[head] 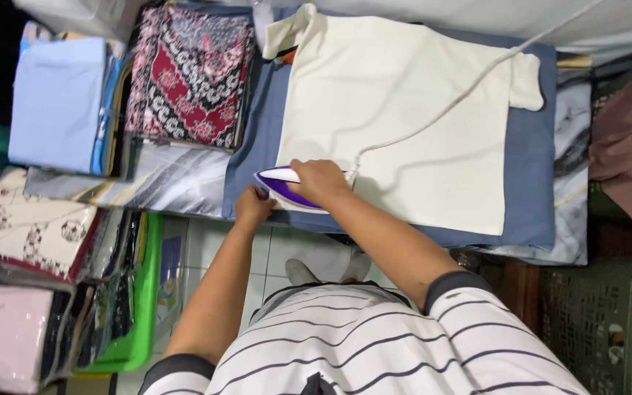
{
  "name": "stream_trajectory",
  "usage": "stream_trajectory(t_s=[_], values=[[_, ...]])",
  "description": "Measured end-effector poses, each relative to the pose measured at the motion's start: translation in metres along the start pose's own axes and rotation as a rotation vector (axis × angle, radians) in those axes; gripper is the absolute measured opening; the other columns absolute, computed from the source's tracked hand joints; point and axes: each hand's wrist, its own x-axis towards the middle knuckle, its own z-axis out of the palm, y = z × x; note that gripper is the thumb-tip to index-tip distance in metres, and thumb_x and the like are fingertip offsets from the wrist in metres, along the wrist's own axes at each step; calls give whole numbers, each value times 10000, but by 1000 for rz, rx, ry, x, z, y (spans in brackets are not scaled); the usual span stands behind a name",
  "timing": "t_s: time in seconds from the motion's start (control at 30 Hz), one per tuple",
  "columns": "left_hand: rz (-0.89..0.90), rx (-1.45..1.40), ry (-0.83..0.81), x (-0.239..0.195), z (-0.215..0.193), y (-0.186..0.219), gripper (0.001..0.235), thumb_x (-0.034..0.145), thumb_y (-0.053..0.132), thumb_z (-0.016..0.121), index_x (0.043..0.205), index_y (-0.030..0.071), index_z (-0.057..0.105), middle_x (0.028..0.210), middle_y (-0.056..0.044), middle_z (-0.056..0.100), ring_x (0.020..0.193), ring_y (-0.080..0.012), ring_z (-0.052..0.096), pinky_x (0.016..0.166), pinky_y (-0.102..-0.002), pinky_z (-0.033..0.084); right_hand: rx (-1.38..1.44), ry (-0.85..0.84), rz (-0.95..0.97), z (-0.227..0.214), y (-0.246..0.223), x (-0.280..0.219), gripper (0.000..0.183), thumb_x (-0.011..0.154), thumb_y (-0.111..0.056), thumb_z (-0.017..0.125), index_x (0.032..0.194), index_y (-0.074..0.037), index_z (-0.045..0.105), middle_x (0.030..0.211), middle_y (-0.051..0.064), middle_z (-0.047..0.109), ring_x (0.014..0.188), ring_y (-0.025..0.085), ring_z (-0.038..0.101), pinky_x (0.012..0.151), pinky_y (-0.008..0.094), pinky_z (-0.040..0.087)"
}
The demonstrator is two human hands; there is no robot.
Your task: Iron the polo shirt on the ironing board.
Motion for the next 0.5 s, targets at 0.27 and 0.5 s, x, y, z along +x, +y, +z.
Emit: stream_trajectory(t_s=[0.27,0.5], values=[[207,421,-17,-40,-16,69,515,732,194,832,1107,33,517,1100,-223,667,1070,-407,643,939,-486,511,30,13,278,-22,90,-39,534,852,-468,721,1254,-122,657,945,163,744,901,362,712,785,496,545],[721,529,81,-41,28,131,744,812,245,726,1471,41,449,1650,-207,269,1549,-383,204,1238,-522,237,-105,78,746,-82,260,-140,528,919,-569,679,1248,-157,695,996,180,766,938,393,722,802,514,564]])
